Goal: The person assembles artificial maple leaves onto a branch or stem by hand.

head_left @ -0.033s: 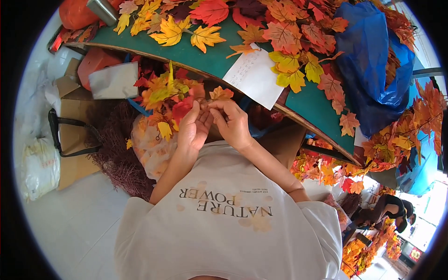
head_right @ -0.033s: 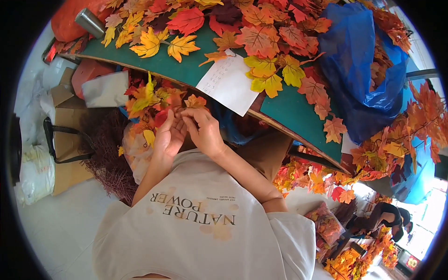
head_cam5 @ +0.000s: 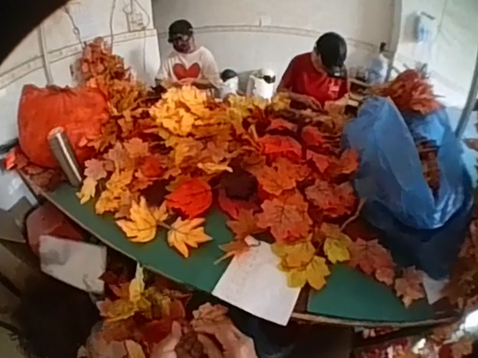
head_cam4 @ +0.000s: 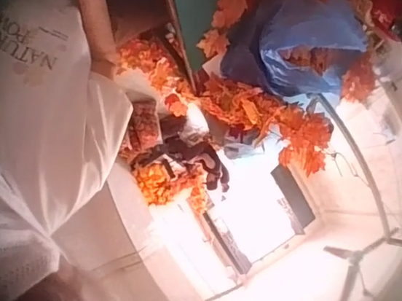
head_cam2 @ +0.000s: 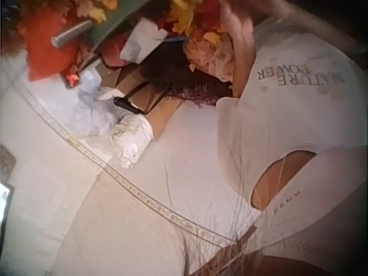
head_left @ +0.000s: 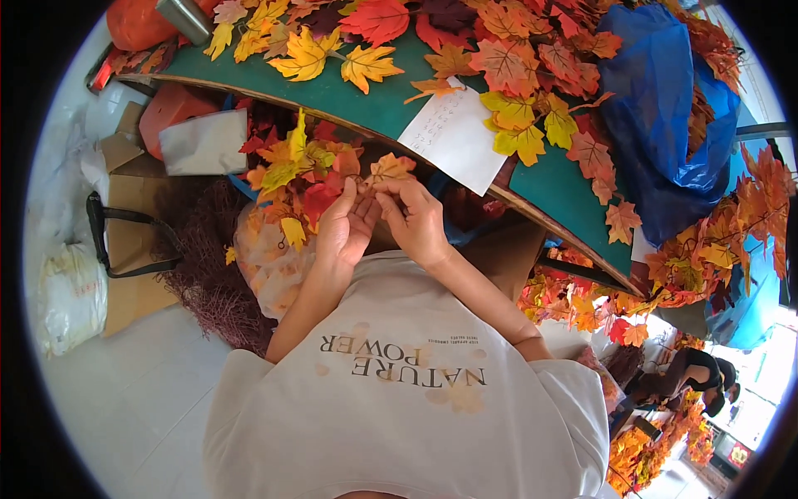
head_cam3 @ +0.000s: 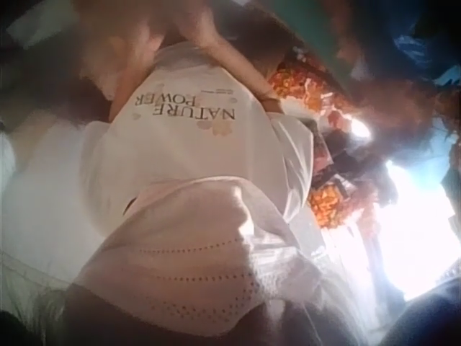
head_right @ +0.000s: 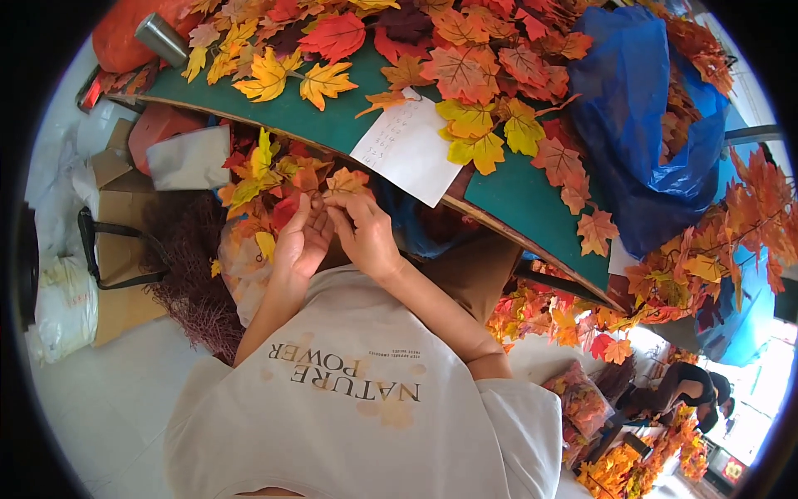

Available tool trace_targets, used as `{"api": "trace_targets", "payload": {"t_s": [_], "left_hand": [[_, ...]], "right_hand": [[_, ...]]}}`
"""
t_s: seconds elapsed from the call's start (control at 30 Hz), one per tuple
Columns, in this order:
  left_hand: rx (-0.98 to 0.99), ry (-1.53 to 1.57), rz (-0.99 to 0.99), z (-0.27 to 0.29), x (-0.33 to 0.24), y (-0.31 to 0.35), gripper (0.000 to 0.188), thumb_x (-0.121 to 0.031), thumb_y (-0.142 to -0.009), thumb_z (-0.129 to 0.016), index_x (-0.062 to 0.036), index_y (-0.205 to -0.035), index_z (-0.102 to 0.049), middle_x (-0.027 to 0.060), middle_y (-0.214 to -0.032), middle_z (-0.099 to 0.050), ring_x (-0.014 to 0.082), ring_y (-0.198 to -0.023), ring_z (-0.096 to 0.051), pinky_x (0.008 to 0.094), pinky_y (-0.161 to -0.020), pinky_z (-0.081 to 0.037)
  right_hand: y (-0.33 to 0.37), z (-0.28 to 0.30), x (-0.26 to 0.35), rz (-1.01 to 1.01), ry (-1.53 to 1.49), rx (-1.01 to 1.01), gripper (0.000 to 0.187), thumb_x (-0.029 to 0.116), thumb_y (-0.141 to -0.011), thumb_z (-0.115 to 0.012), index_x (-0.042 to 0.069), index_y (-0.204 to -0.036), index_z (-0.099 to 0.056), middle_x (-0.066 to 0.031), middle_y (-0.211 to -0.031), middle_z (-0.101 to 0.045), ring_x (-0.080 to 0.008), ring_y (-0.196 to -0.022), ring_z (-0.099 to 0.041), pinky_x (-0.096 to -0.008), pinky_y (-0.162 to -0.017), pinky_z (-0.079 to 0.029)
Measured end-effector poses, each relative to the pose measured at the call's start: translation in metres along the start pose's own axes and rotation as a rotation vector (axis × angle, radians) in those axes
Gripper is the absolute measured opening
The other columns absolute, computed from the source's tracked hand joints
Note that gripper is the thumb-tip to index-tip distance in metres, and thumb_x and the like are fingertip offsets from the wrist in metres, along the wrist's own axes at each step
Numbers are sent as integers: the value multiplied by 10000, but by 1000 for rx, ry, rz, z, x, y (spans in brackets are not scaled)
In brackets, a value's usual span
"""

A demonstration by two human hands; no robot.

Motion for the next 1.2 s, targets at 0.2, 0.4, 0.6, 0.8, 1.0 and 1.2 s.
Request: {"api": "trace_targets", "payload": {"t_s": [0.2, 0.4, 0.6, 0.8, 1.0, 1.2], "left_hand": [[42, 9, -52, -19, 2, 10, 215, -210, -901, -566, -55, -1049, -575, 34, -1018, -619, 138, -966, -563, 268, -822, -448], [72, -93, -151, -3, -4, 5, 192, -187, -911, -548, -44, -1035, -580, 69, -1026, -630, 153, -992, -583, 281, -818, -477], [-129, -188, -242, 23, -22, 3, 209, -272, -892, -574, -86, -981, -605, 28, -973, -627, 82, -662, -596, 298, -766, -519], [-48, -232, -183, 13, -29, 1, 240, -277, -884, -584, -71, -1002, -617, 19, -952, -626, 28, -566, -487, 220, -655, -511], [52, -387, -108, 15, -20, 3, 215, -199, -912, -547, -41, -1047, -603, 11, -953, -606, 49, -618, -496, 225, -643, -496], [95, -455, -106, 25, -26, 5, 186, -156, -909, -553, -15, -1019, -608, -3, -926, -586, 42, -657, -507, 183, -582, -432]], "right_hand": [[2, 0, 1, 64, 84, -16, 133, -12, -788, -615, 6, -919, -598, -143, -853, -614, -315, -770, -610, -351, -660, -508], [-1, 2, 15, 138, 213, 89, 151, 2, -754, -645, 17, -900, -609, -127, -845, -617, -288, -734, -619, -338, -633, -514], [-29, 64, 55, 416, 609, -108, 144, -4, -719, -672, 55, -844, -634, -79, -828, -648, -245, -700, -632, -319, -614, -517], [-73, 194, 35, 243, 902, -404, 138, 35, -815, -578, 26, -943, -629, -135, -879, -636, -303, -809, -613, -362, -713, -495], [-100, 209, 10, 296, 984, -192, 182, 35, -837, -552, 17, -1004, -621, -143, -957, -631, -325, -854, -604, -368, -742, -489], [-95, 206, 10, 375, 1024, -152, 199, 33, -806, -548, 50, -991, -619, -141, -934, -629, -324, -856, -601, -379, -736, -493]]}}
Point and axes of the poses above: each hand's wrist, its own y-axis away from the middle knuckle, its own z-axis out of the back of the hand, x = y × z, the point moved 7 cm from there along -y, towards the middle knuckle
